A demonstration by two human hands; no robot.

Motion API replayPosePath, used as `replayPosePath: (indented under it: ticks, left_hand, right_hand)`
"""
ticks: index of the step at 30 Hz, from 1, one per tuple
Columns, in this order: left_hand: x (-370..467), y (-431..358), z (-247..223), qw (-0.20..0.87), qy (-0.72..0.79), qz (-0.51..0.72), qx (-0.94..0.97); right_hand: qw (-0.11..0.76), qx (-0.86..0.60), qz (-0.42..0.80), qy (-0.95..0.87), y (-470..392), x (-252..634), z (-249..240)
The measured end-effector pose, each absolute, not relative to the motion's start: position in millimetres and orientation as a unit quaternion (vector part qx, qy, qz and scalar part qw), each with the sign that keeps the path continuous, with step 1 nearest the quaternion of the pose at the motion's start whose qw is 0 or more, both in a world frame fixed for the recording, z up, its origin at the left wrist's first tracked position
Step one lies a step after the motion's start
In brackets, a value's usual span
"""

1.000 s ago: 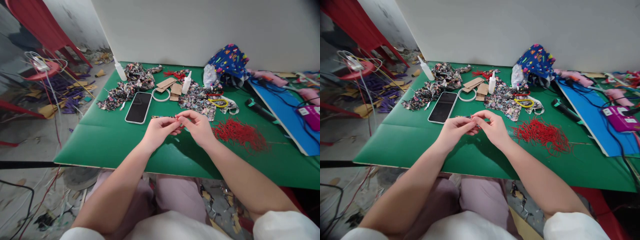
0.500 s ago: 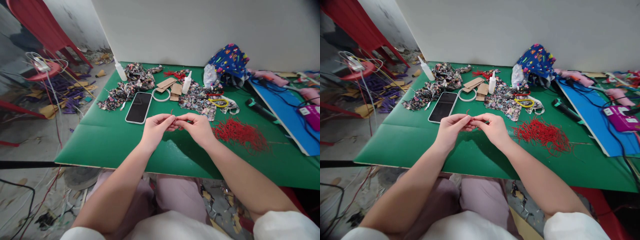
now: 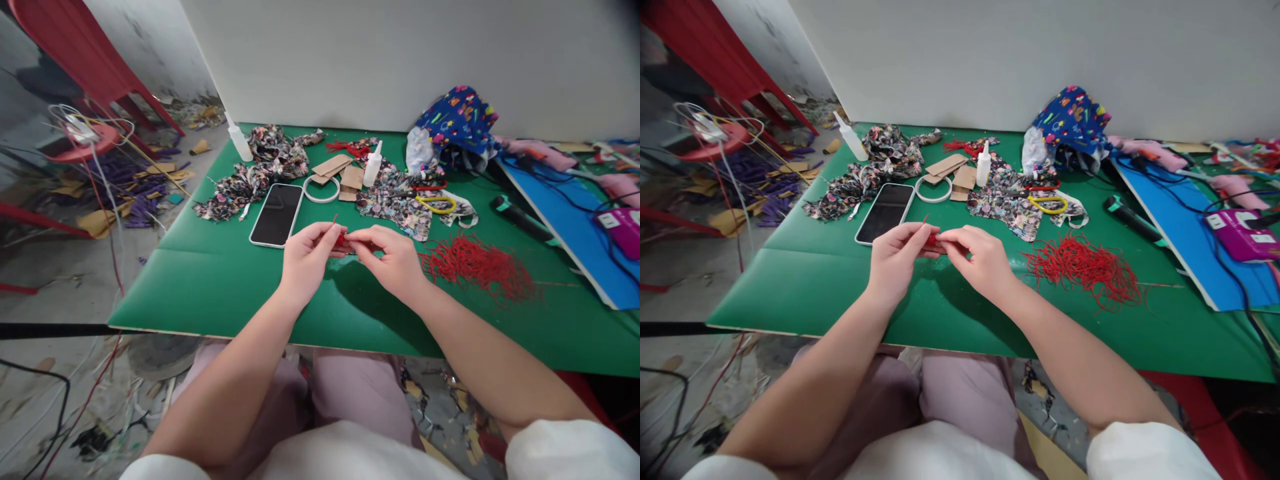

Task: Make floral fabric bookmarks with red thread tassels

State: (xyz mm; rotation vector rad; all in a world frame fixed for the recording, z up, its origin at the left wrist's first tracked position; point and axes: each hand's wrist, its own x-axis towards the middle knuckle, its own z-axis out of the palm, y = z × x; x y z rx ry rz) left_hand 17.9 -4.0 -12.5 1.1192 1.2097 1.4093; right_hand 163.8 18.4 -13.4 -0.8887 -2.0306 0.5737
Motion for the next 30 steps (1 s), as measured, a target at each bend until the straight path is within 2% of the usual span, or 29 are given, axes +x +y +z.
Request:
replayPosePath:
  ticks: [16, 26, 28, 30]
  left_hand:
    - [20.4, -7.7, -14.7, 0.346, 0.53, 0.538, 0.557]
    - [21.7, -6.1, -15.3, 0.376, 0.515, 0.567, 0.522]
    - [21.6, -5.3, -16.1, 0.376, 0.511, 0.578, 0.513]
    - [21.5, -5.5, -16.6, 0.368, 0.51, 0.583, 0.515]
  right_hand:
    - [0.413, -0.335, 0.128, -0.837, 19.0, 164.2, -14.9]
    - [0.407, -0.336, 0.173, -0.832, 18.1, 164.2, -14.9]
    - [0.415, -0.346, 0.217, -0.813, 16.6, 162.1, -16.7]
    - [0.42, -0.364, 0.313, -0.77, 15.5, 160.2, -18.0]
